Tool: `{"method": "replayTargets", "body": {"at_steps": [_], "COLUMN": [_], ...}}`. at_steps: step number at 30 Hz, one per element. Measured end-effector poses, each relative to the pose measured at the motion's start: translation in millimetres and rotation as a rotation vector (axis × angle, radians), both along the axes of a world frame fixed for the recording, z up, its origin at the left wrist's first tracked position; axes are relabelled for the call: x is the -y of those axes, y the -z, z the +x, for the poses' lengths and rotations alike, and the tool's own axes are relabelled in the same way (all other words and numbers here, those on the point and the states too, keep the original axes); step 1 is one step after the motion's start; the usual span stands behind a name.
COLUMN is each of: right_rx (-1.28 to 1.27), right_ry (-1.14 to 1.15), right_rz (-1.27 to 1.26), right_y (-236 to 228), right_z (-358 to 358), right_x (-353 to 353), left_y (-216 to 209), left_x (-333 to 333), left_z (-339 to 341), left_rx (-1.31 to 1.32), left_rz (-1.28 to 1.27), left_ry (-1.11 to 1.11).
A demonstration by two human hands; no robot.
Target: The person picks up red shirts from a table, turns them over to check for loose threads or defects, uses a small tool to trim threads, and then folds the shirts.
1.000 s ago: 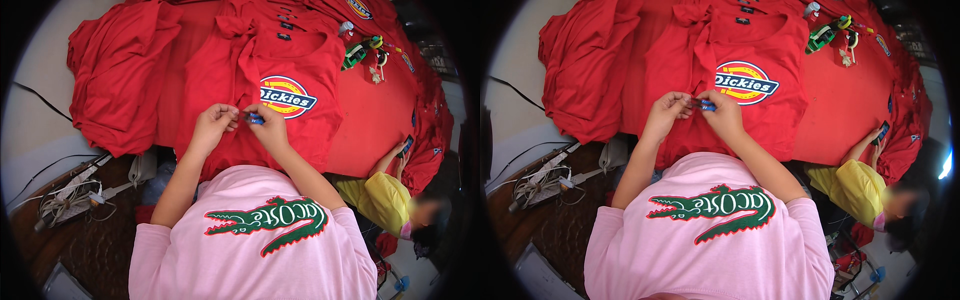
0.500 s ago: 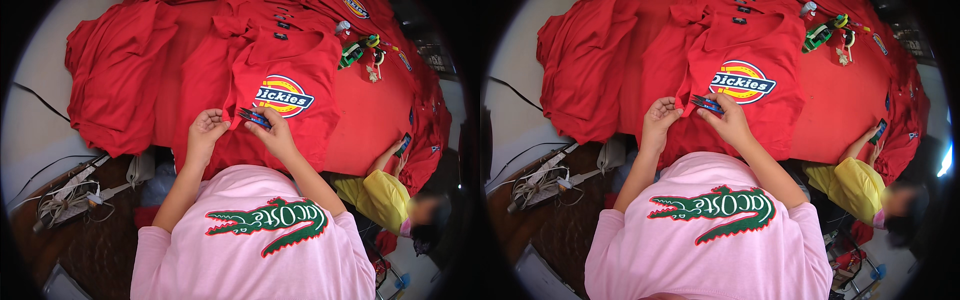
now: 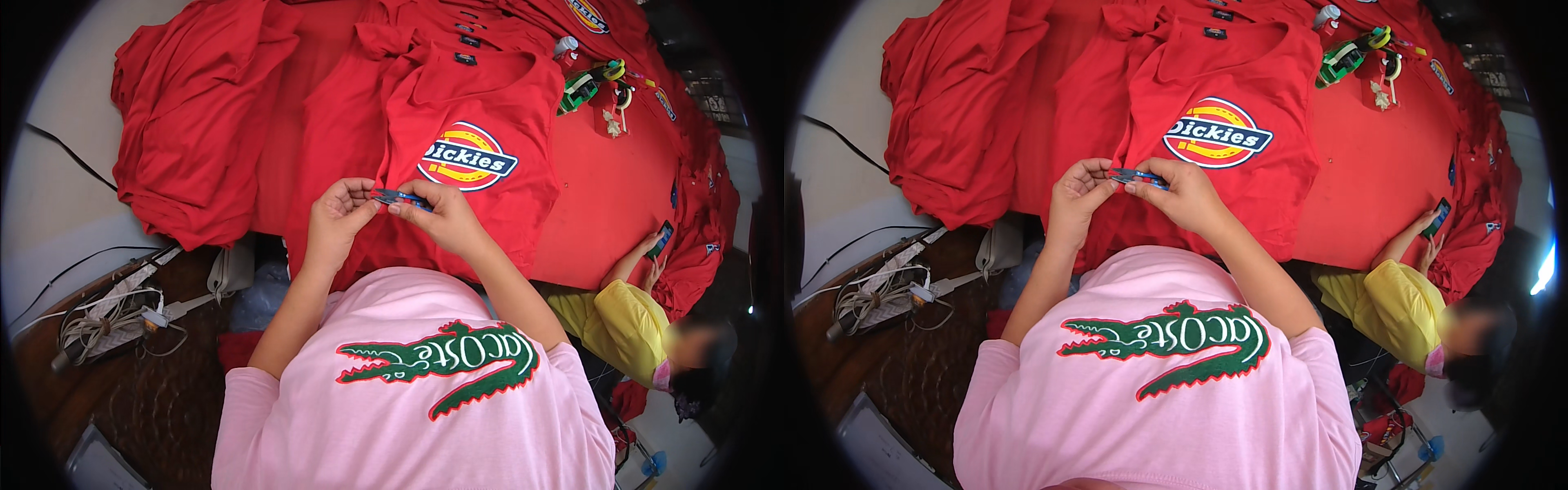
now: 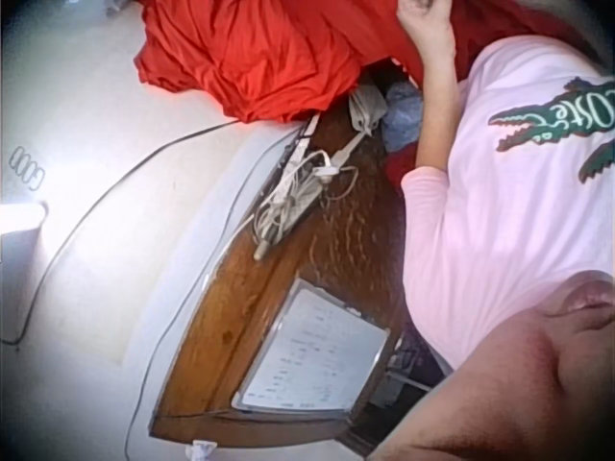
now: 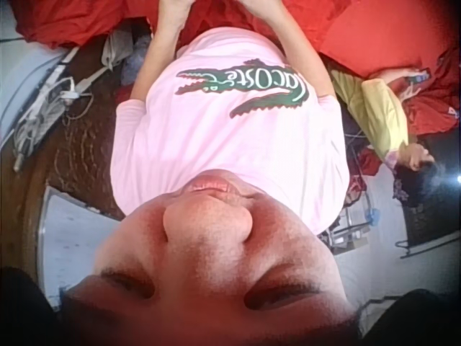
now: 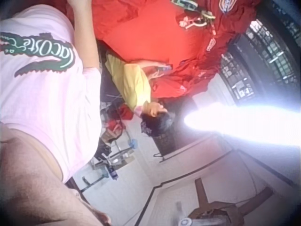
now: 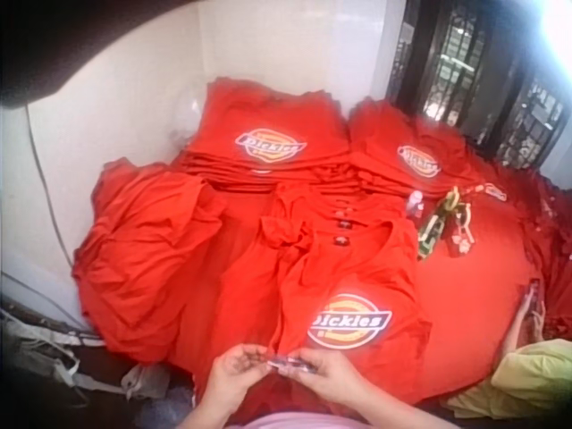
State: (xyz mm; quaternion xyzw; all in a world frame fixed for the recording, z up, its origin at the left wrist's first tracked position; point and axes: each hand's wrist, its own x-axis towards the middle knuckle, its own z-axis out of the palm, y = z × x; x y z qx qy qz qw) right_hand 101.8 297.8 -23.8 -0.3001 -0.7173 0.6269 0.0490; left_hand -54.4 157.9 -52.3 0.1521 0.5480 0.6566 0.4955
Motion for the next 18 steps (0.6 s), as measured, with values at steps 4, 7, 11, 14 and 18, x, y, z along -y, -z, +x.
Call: {"method": "replayTargets", "body": {"at_steps": [4,7,11,14,18], "right_rx": [0.053,0.037,0.006,-0.003,-0.04], "right_ry": [-0.041,-0.053,-0.059,-0.066,-0.036], "right_rz": [0.023,0.0,-0.067,-0.145,-0.181], "right_y": [-5,-5,0,6,13], "right_z": [-2,-3,-3,-2,1], "right_x": [-6,-8,-10,-13,-13], "left_y": [-4,-9,-15,-18,-20], "left_x": [-3,-4,-4,-4,-5], "left_z": [-4,-7,-10,-12,-12], "left_rx": [-0.204,-0.276,-0.32,-0.361,-0.403], "left_rz": [-0.007,-0.024,-0.05,-0.061,-0.066], "left_ry": [0.006,0.011,0.053,0.096,0.134]}}
